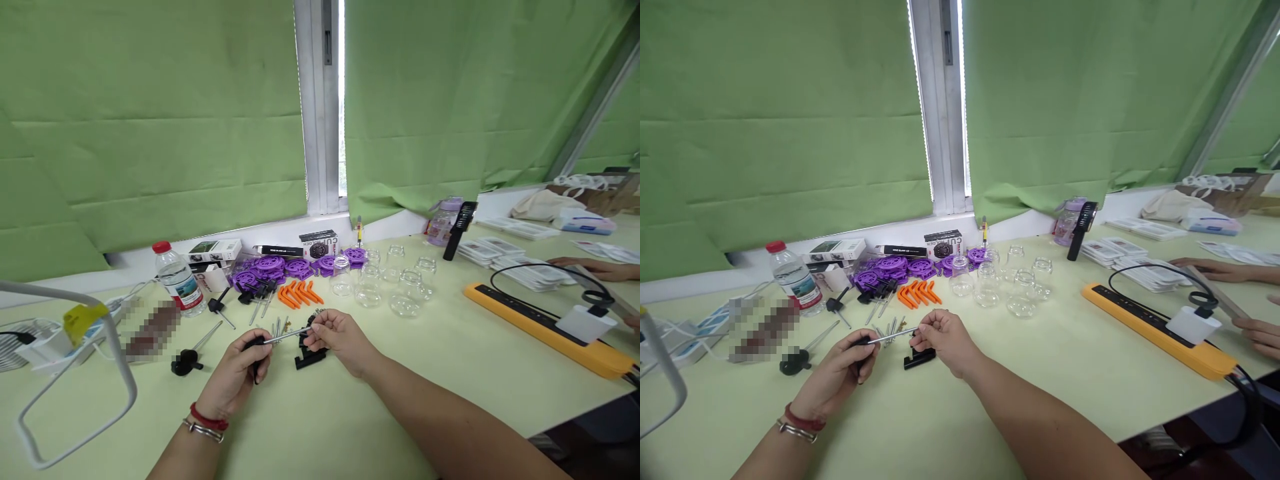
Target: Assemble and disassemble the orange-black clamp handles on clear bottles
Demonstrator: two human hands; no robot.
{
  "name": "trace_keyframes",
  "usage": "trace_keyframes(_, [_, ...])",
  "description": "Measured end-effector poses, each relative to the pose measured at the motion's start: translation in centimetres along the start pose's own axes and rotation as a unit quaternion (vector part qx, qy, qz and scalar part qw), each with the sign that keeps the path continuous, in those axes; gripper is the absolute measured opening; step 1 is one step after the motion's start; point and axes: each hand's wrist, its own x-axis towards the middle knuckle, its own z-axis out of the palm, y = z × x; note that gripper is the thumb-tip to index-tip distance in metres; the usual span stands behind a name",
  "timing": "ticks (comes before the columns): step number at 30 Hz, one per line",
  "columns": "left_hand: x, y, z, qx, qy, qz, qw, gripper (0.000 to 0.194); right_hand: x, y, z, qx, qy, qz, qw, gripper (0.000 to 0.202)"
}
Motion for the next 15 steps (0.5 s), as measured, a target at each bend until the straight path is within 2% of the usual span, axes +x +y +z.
trace_keyframes(15, [-0.12, 0.29, 0.58, -0.015, 0.007, -0.012, 1.000, 0.019, 0.24, 0.16, -0.26, -0.014, -0.007, 0.002, 1.000, 0.029])
